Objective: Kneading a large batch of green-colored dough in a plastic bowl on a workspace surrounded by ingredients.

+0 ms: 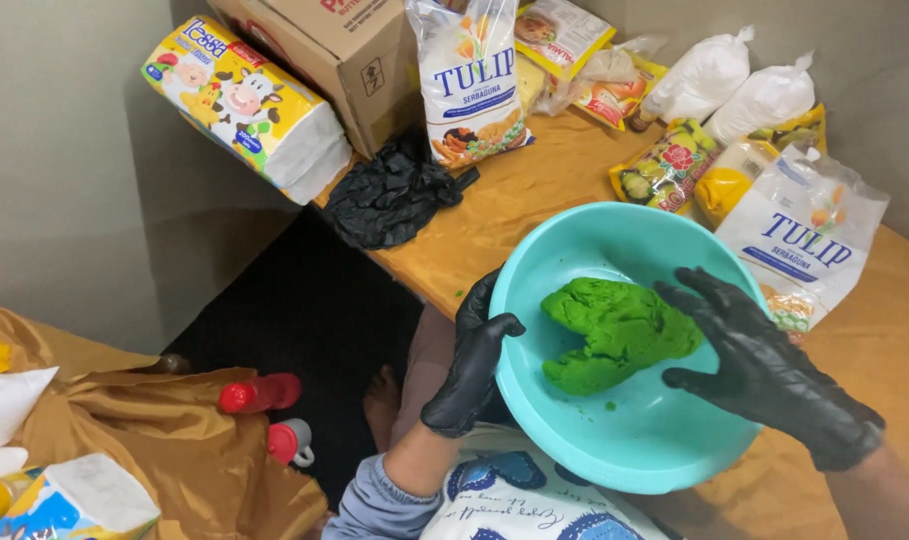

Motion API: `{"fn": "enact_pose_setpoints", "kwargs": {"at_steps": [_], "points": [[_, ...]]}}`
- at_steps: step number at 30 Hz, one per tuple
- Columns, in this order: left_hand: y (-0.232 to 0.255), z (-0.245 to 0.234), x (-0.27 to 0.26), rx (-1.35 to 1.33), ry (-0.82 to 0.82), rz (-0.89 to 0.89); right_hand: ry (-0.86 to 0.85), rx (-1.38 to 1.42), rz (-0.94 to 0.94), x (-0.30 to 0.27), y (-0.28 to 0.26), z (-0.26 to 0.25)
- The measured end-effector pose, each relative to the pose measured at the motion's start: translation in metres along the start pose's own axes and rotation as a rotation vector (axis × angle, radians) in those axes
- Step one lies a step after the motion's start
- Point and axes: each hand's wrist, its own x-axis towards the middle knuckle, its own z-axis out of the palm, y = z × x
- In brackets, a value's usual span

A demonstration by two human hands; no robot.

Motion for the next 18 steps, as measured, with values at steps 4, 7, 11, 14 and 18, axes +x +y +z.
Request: {"fn": "enact_pose_setpoints", "kwargs": {"at_steps": [4, 7, 11, 14, 18], "points": [[-0.007, -0.005, 0.003, -0.016, 0.007, 0.002, -0.311, -0.108, -0.054, 0.036, -0.031, 0.026], [0.001, -0.001, -0.002, -0.033, 0.016, 0.013, -0.410, -0.185, -0.093, 0.056, -0.038, 0.048], [0.005, 0.000, -0.003, -0.037, 0.031, 0.012, -0.366, -0.140, -0.038, 0.072, -0.025, 0.051], [0.015, 0.010, -0.012, -0.048, 0.046, 0.018, -0.218, -0.219, -0.060, 0.070, -0.012, 0.058], [0.013, 0.013, -0.011, -0.120, 0.067, 0.006, -0.253, -0.199, -0.051, 0.064, 0.010, 0.072]]}}
